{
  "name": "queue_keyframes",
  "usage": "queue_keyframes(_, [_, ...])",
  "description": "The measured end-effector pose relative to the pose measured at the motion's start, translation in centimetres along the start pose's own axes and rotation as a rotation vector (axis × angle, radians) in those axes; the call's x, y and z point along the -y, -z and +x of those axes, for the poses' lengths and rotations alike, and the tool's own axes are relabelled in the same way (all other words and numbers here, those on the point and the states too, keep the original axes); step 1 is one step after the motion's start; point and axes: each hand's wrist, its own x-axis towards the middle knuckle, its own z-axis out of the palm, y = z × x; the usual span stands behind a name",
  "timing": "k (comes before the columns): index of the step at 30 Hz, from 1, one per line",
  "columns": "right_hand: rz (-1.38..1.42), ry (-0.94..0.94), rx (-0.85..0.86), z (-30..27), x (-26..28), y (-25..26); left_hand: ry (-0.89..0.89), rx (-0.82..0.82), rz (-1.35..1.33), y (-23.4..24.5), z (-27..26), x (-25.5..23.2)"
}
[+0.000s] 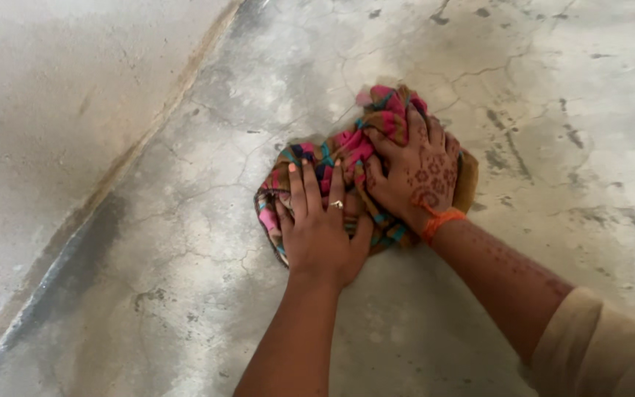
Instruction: The person scrubs a concrete floor with a colorful cloth using both hands. They move the cloth back and forth along the base of a wall, focusing on the corner and the junction between the floor and the wall.
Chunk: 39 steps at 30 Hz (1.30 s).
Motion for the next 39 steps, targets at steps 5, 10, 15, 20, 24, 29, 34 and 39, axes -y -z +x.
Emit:
queue_keyframes(5, [0.017,0.069,-0.010,1.5,0.7,-1.4,0.004,-0.046,-0.012,0.0,1.2,1.5])
queue_keyframes(10, [0.037,0.217,-0.045,3.7,1.6,-3.4,0.061,-0.063,-0.009,0.0,2.3,3.5])
queue_keyframes(15, [0.070,0.322,-0.038,6.8,4.2,-6.5,0.118,-0.089,0.017,0.2,3.7,6.4])
queue_keyframes(20, [0.109,0.404,-0.073,9.0,7.7,-9.8,0.204,-0.080,0.025,1.2,4.8,10.2])
queue_keyframes(24, [0.136,0.453,-0.070,10.2,10.4,-11.8,0.290,-0.013,0.072,2.7,5.7,12.7])
queue_keyframes(29, [0.135,0.530,-0.118,11.0,12.7,-14.0,0.341,-0.033,0.096,3.2,5.9,14.1])
queue_keyframes(34, [0.131,0.612,-0.182,12.0,13.8,-15.5,0.368,-0.013,0.107,3.7,6.9,15.3])
queue_keyframes(39, [0.197,0.647,-0.261,13.0,15.5,-17.8,0.385,-0.017,0.115,4.3,7.2,17.1])
